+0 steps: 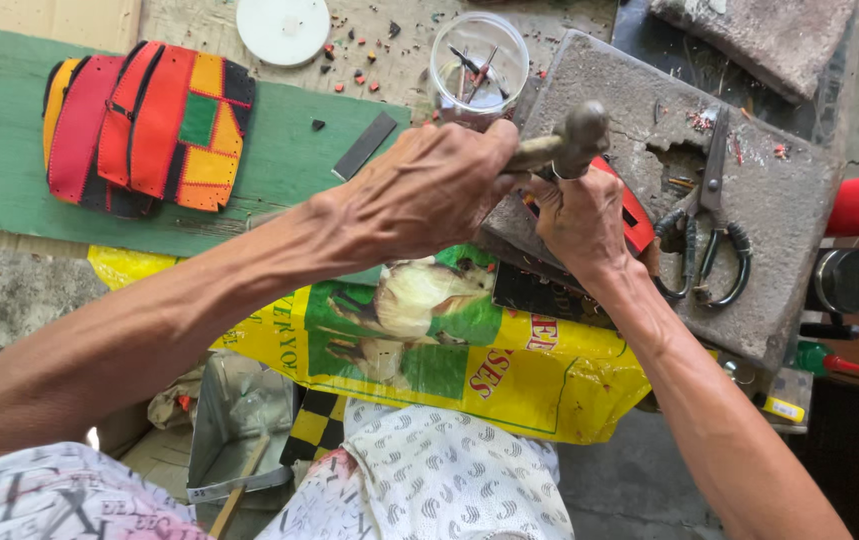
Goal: The person uses a hammer and a metal punch to drive fasteners into a colorful leather wallet on a workbench. They repeatedly position the punch and strike it to secure the wallet's edges.
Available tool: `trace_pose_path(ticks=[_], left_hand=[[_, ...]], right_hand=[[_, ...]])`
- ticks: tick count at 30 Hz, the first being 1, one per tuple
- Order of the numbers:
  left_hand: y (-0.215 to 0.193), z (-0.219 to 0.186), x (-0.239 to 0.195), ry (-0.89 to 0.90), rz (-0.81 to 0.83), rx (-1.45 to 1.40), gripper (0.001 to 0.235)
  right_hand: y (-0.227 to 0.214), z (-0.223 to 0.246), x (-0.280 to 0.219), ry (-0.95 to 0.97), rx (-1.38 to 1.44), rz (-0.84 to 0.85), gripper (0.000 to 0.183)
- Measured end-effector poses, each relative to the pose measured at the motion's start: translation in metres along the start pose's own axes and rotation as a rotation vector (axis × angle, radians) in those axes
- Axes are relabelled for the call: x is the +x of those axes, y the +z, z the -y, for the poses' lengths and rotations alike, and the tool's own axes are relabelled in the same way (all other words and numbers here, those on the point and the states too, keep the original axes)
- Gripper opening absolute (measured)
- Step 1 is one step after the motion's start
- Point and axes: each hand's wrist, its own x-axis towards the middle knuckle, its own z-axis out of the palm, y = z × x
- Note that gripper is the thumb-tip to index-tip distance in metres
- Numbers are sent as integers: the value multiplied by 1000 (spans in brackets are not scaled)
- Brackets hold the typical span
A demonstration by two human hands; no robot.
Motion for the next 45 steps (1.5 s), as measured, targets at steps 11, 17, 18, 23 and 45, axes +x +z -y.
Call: trace_pose_path(ticks=[11,17,18,23,45], left_hand=[[-8,-19,5,161,-356,-180,22],[0,19,-22,-95,-47,11,29],[5,23,-27,-136,-33,-15,29],[16,39,-32,-21,-146,37,34],[41,46,-11,-284,140,61,21]], right_hand=[[-1,6,-3,-40,-22,15,11],[-2,0,-5,80,-82,77,21],[-1,1,-8,61,-77,71,19],[7,0,-7,279,131,-89,20],[-23,8,-18,376,359,75,13]])
